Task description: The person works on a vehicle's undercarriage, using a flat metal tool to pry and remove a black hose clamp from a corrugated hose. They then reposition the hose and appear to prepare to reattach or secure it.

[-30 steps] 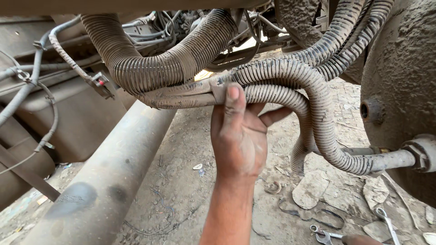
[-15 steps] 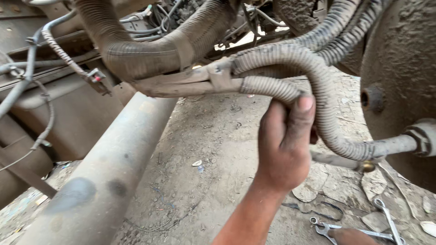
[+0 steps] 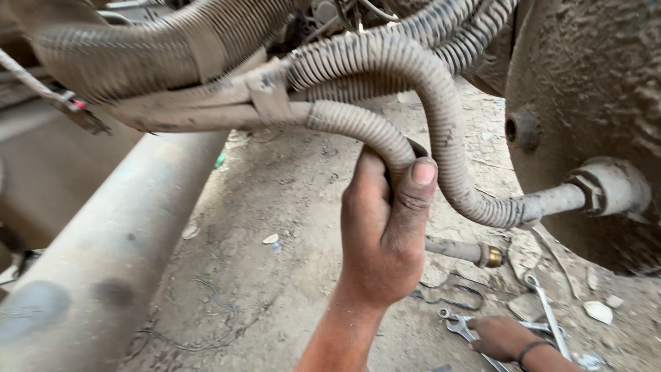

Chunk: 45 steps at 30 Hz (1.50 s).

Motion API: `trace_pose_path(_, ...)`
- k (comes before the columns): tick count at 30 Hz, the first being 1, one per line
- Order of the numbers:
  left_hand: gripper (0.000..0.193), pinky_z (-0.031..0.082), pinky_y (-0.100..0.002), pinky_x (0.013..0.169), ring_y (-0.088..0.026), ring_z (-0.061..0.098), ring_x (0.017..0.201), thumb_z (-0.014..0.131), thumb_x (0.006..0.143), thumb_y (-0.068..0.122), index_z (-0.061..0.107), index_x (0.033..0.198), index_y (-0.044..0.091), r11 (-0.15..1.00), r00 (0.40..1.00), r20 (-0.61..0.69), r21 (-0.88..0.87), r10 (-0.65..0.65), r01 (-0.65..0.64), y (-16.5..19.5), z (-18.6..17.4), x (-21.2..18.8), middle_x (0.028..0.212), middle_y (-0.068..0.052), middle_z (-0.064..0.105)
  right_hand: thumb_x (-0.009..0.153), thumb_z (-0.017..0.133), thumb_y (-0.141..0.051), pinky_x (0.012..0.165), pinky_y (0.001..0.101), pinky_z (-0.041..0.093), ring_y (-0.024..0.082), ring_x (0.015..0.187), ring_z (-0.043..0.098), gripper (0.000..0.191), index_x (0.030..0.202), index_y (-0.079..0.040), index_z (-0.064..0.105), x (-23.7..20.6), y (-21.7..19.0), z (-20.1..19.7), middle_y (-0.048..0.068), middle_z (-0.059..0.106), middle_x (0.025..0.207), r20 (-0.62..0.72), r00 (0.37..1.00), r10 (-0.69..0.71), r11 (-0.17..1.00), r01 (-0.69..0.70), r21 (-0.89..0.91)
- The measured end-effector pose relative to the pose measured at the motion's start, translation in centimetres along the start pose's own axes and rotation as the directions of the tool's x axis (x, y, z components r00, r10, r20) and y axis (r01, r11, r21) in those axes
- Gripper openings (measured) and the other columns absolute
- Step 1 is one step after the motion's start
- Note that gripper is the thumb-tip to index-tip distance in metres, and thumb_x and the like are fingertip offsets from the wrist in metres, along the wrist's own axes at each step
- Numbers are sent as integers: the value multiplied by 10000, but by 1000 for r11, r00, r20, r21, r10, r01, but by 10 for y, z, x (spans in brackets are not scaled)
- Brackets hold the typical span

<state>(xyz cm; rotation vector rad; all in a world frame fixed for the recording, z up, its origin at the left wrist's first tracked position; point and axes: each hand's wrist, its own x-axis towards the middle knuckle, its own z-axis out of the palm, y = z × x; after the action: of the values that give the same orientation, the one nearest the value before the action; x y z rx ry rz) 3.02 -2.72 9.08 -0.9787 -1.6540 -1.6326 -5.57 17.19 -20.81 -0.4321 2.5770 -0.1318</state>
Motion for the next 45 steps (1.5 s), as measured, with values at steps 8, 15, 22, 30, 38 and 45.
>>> trace_pose_path(8, 254, 406, -213, 559, -33, 440, 621, 535, 1121, 315, 529, 1077, 66, 998, 1000, -21, 53, 16, -15, -4, 2, 4, 754, 42, 503, 921, 668, -405, 1092, 422, 482, 288, 1250, 622, 491, 1374, -233, 591, 14, 5, 1, 98, 672, 1296, -53, 998, -22, 998, 24, 50)
trace_pose_path(15, 284, 390, -212, 520, -52, 412, 590, 579, 1202, 312, 515, 1027, 97, 987, 989, -16, -63, 150, -150, -24, 5, 4, 762, 36, 465, 947, 625, -385, 944, 470, 557, 348, 1034, 709, 309, 1040, -140, 788, 23, 51, -20, 167, 755, 1056, -289, 889, 355, 917, -271, 292)
trace_pose_path(22, 300, 397, -202, 531, -40, 422, 597, 567, 1201, 338, 509, 1045, 89, 975, 984, -26, -131, 177, -179, -32, -4, 0, 761, 40, 468, 861, 561, -96, 947, 447, 578, 335, 1050, 727, 622, 1450, -287, 505, 26, 23, -8, 185, 714, 1163, -81, 989, 121, 956, -94, 278)
trace_pose_path(30, 323, 404, -192, 543, -26, 433, 605, 554, 1200, 369, 501, 1066, 79, 976, 989, 33, -166, 147, -140, -29, -2, -2, 760, 46, 471, 895, 571, -154, 907, 493, 549, 365, 1085, 687, 302, 1166, -120, 699, 53, -68, 41, 193, 705, 1119, 27, 973, -230, 951, 231, -206)
trace_pose_path(38, 351, 411, -181, 555, -13, 445, 614, 540, 1198, 399, 494, 1087, 70, 987, 994, 43, -135, 97, -90, -31, 7, 4, 759, 51, 474, 916, 505, -224, 936, 483, 492, 344, 1124, 597, 218, 981, -126, 688, 59, -60, 86, 156, 632, 1185, -277, 913, -301, 953, 273, -134)
trace_pose_path(45, 368, 428, -181, 587, -8, 467, 634, 525, 1201, 399, 496, 1128, 39, 994, 998, 8, -84, 66, -65, -22, 7, 2, 754, 49, 484, 920, 531, -177, 844, 454, 530, 316, 987, 656, 191, 998, -89, 681, 67, -51, 94, 147, 682, 1074, -216, 965, -148, 983, 167, 73)
